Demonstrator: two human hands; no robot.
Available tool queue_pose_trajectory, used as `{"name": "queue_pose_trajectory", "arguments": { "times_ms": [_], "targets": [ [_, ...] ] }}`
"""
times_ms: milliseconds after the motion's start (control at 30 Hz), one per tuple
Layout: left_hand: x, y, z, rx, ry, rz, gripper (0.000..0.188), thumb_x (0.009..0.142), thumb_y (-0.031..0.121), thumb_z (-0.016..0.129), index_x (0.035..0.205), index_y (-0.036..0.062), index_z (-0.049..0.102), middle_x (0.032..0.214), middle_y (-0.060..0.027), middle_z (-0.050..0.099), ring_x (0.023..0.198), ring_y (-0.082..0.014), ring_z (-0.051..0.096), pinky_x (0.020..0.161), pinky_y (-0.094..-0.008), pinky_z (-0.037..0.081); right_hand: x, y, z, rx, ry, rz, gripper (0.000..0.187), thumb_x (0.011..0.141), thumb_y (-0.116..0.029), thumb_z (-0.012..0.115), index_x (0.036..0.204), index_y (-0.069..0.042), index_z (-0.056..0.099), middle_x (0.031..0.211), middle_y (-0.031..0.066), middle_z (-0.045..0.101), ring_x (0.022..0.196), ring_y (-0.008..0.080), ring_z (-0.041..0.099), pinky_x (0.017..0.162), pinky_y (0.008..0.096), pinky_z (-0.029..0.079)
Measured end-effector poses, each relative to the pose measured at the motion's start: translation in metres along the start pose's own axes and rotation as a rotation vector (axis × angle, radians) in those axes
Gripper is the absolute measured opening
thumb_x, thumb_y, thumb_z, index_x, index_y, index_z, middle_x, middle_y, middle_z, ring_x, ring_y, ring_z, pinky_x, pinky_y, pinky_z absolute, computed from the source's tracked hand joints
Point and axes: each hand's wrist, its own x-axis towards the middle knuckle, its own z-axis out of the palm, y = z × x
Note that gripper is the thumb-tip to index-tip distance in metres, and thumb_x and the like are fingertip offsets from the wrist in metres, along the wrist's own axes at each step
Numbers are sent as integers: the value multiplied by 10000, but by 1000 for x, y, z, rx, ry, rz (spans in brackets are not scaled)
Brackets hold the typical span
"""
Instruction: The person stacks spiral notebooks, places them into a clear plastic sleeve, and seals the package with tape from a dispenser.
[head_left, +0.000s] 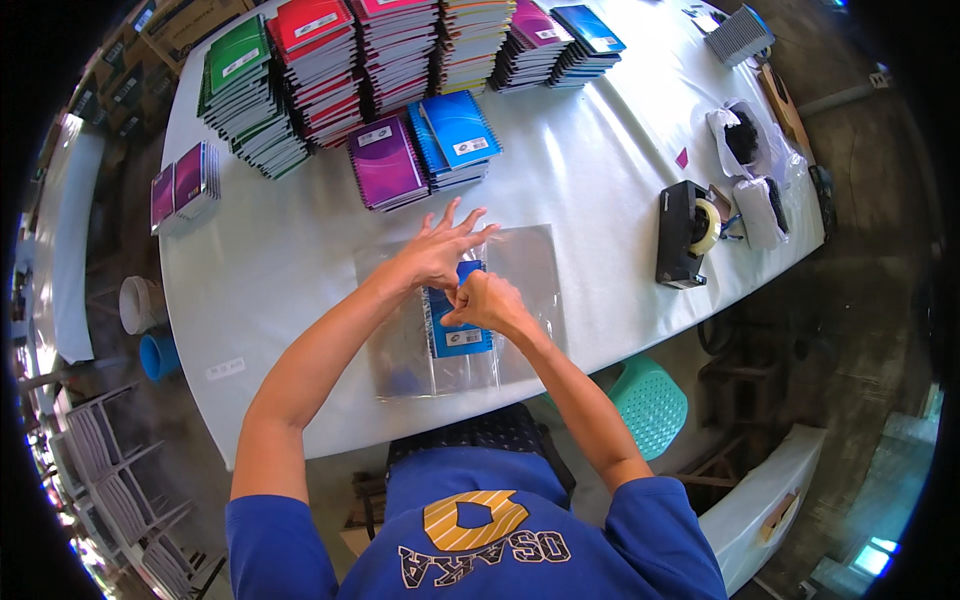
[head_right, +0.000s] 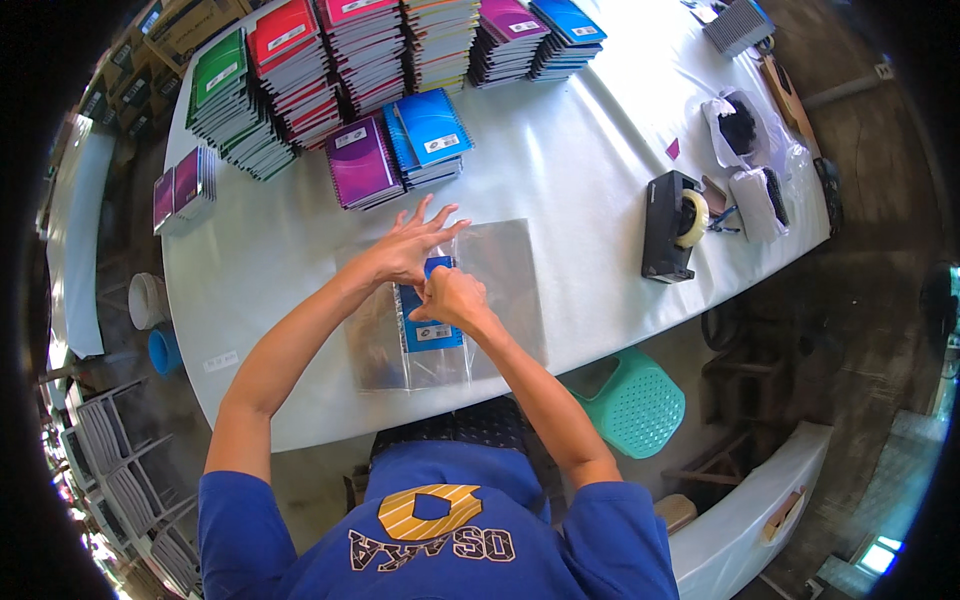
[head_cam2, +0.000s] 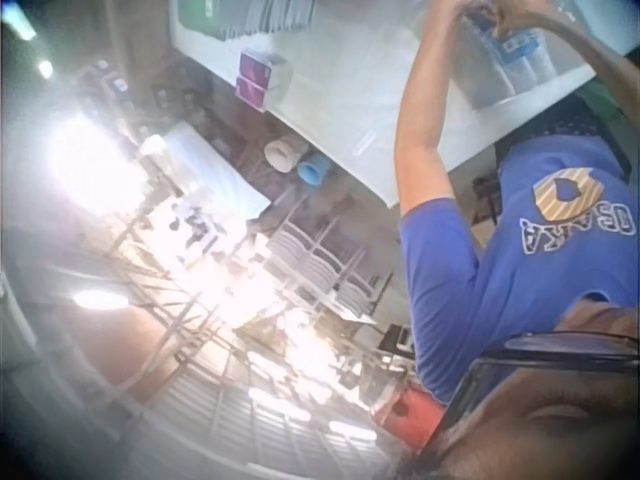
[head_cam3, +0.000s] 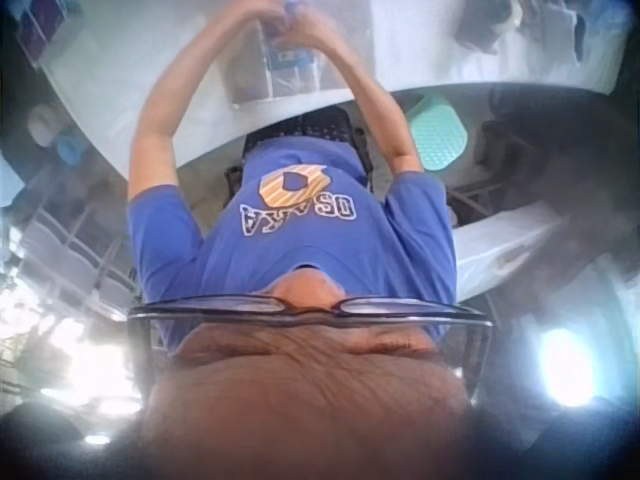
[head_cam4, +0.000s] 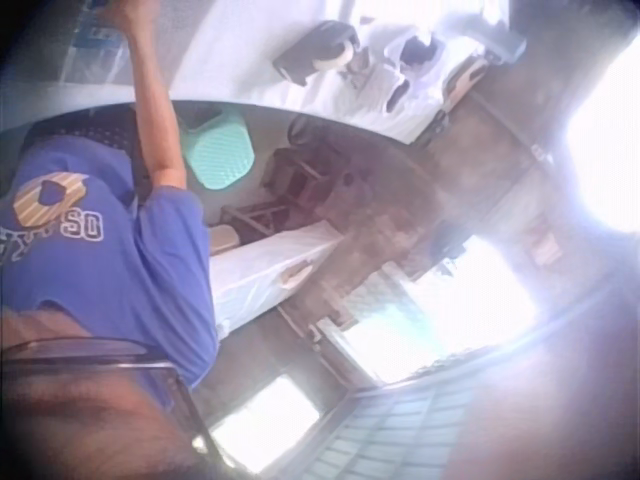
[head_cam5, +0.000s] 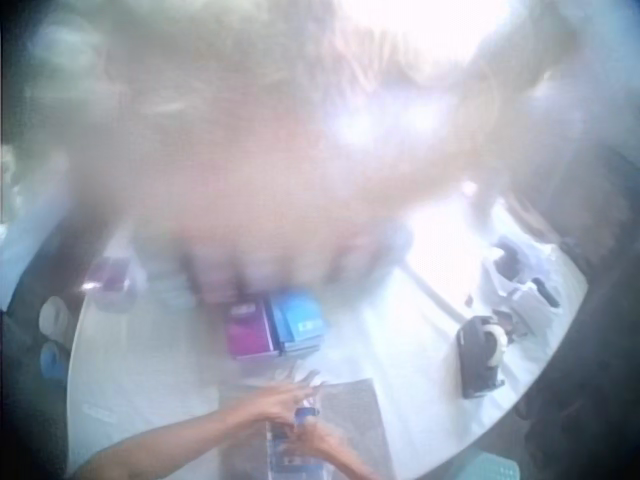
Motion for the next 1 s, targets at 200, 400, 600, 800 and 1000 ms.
{"name": "queue_pose_trajectory", "arguments": {
  "times_ms": [200,400,600,800,1000],
  "targets": [
    [4,7,-3,10,-107,35,1389,306,224,912,1521,319,246,1607,-66,160,1468,-418,35,1112,-697,140,0,-10,2,-337,90,85,284,672,-370,789,765,-109,726,768,103,705,772,308,703,679,417,533],
    [-2,9,-8,15,-103,25,1448,282,278,937,1531,305,205,1601,-72,168,1470,-406,35,1123,-687,133,1,0,-6,-533,-19,94,555,635,-627,773,714,-81,707,735,87,702,753,296,704,656,385,533],
    [-51,9,-47,16,-31,210,1403,357,424,925,1535,281,174,1600,-91,154,1473,-392,30,1108,-687,176,-20,36,11,-226,193,200,820,597,-685,768,1072,-29,636,1004,131,681,931,292,683,732,415,545],
    [-51,-36,-33,769,209,437,754,818,384,670,1485,217,361,1559,-112,277,1460,-309,192,1126,-626,205,-13,44,21,116,225,77,939,605,-608,820,1222,37,527,1088,189,609,1041,309,619,814,423,526],
    [-74,3,21,264,797,-89,352,944,281,543,1235,102,627,1535,-132,325,1438,-319,248,1114,-612,206,-11,62,30,397,259,6,971,644,-549,830,1328,39,470,1113,201,562,1008,325,594,856,423,509]
  ]
}}
